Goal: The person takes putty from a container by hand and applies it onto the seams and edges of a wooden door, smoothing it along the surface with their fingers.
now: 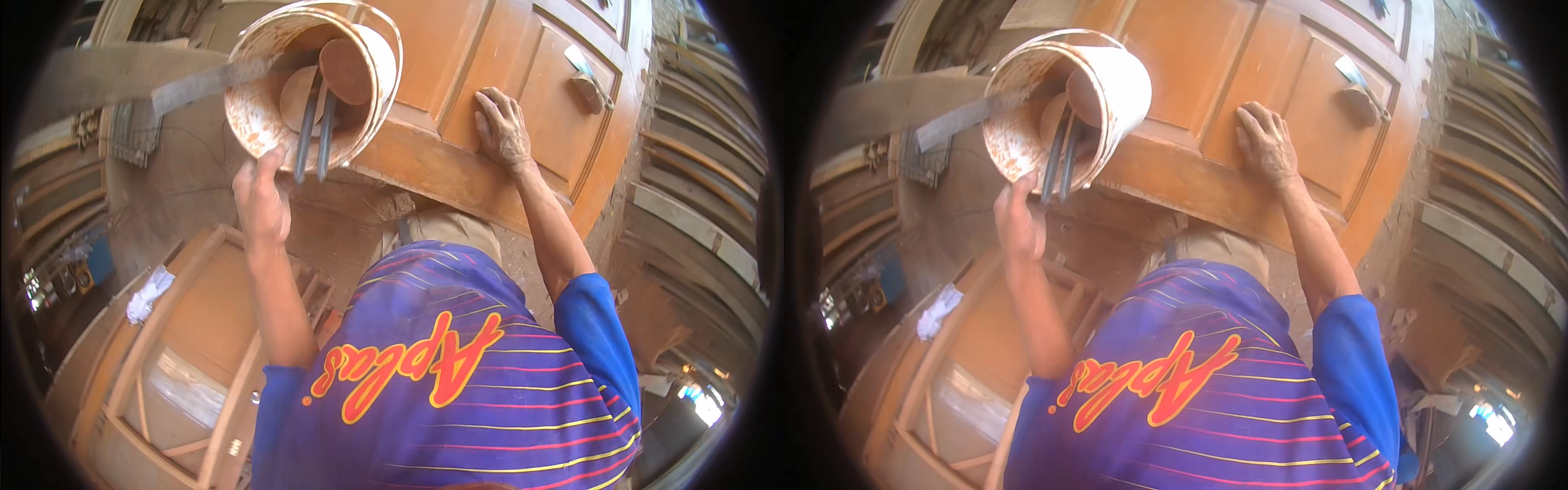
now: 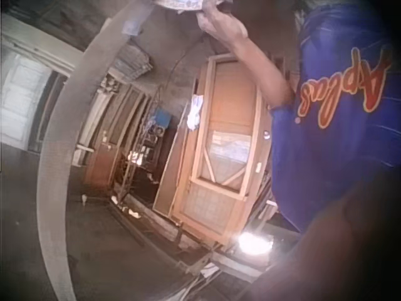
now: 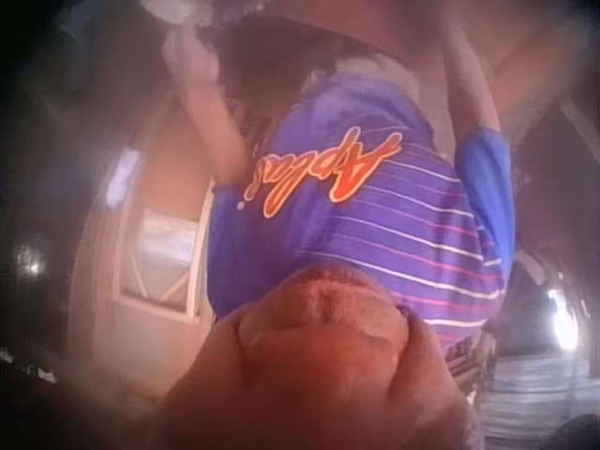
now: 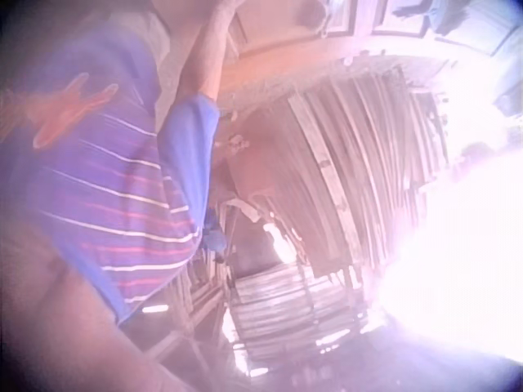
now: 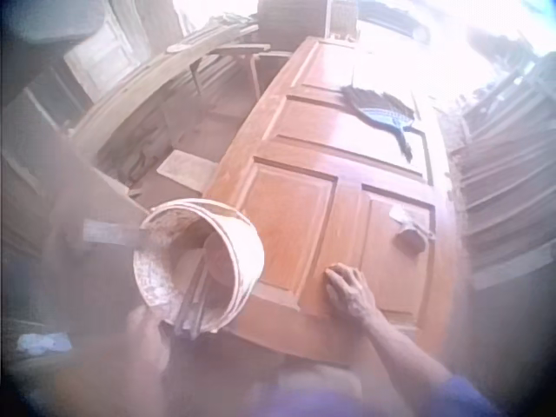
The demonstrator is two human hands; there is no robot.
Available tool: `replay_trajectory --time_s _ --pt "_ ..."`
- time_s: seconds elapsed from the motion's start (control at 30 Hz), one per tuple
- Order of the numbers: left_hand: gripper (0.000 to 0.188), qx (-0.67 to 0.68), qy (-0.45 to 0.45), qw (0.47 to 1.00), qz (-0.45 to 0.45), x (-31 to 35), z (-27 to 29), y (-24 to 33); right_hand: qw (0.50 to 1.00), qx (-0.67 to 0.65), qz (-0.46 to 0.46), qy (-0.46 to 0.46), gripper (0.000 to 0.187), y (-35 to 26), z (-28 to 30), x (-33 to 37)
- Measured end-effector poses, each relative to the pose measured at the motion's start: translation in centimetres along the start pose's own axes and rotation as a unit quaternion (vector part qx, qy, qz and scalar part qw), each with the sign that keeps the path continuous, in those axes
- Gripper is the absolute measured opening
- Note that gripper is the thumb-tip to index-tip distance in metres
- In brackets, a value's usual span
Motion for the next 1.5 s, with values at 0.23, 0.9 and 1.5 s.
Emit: replay_trajectory --time_s 0.23,0.9,1.5 --pt "0.033 -0.126 -0.094 0.987 0.033 -9.8 -2.5 2.1 0.998 -0.028 -0.055 0.006 0.041 -4.8 -3.3 1.7" --pt "0.077 -0.336 -0.248 0.902 -0.109 -16.6 -7.8 5.5 0.989 0.094 0.046 -0.100 0.031 -16.2 4.5 -22.8" --pt "0.027 -0.299 -0.337 0.780 -0.435 -16.6 -12.1 13.0 0.887 -0.365 -0.267 0.095 0.021 -14.0 8.2 -23.6"
Point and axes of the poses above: each hand's wrist, its own x-axis away from the middle knuckle, its own z-axis out of the back of the hand, y = z × x, the point moved 5 cm from there along -x, towards the middle knuckle, and after that the axes turned 3 degrees about x, right-handed, at the moved point
